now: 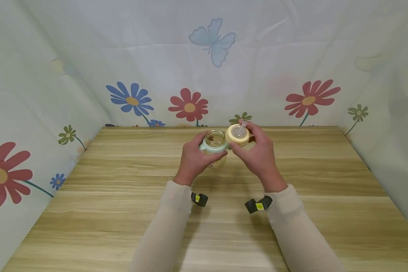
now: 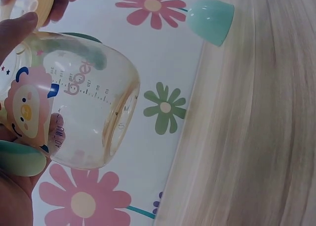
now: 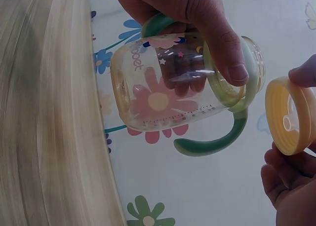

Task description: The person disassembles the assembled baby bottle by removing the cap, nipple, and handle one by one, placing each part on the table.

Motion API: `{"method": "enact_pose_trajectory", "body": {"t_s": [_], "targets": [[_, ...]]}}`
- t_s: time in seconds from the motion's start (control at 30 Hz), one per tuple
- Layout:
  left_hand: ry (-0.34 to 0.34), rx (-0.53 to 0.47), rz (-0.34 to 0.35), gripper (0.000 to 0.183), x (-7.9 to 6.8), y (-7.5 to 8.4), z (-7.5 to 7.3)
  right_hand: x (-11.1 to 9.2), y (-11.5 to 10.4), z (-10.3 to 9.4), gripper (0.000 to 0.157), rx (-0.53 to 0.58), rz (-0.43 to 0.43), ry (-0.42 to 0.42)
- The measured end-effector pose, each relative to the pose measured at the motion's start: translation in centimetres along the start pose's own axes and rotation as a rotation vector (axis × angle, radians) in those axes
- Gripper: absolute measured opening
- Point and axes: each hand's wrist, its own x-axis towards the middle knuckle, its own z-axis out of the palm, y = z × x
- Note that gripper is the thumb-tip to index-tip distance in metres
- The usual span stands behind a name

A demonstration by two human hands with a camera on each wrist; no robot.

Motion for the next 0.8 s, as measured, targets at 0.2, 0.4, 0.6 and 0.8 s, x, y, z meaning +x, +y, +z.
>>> {"method": "enact_pose_trajectory", "body": {"t_s": [0.2, 0.4, 0.6, 0.8], "targets": [[0.026, 0.005, -0.01, 0.07, 0.11, -0.06, -0.08, 0.07, 0.17, 0.03, 0.064, -0.028, 0.005, -0.004], [0.043, 0.007, -0.033, 0.071, 0.13, -0.25, -0.05, 0.0, 0.14, 0.03, 0.064, -0.045, 0.031, -0.022], [0.061, 0.016, -0.049, 0.073, 0.12, -0.37, -0.17, -0.04, 0.24, 0.06, 0.063, -0.083, 0.051, -0.034], [0.079, 0.019, -0.056, 0.072, 0.14, -0.41, -0.33, -0.03, 0.42, 0.09, 0.063, -0.084, 0.077, -0.053]]}}
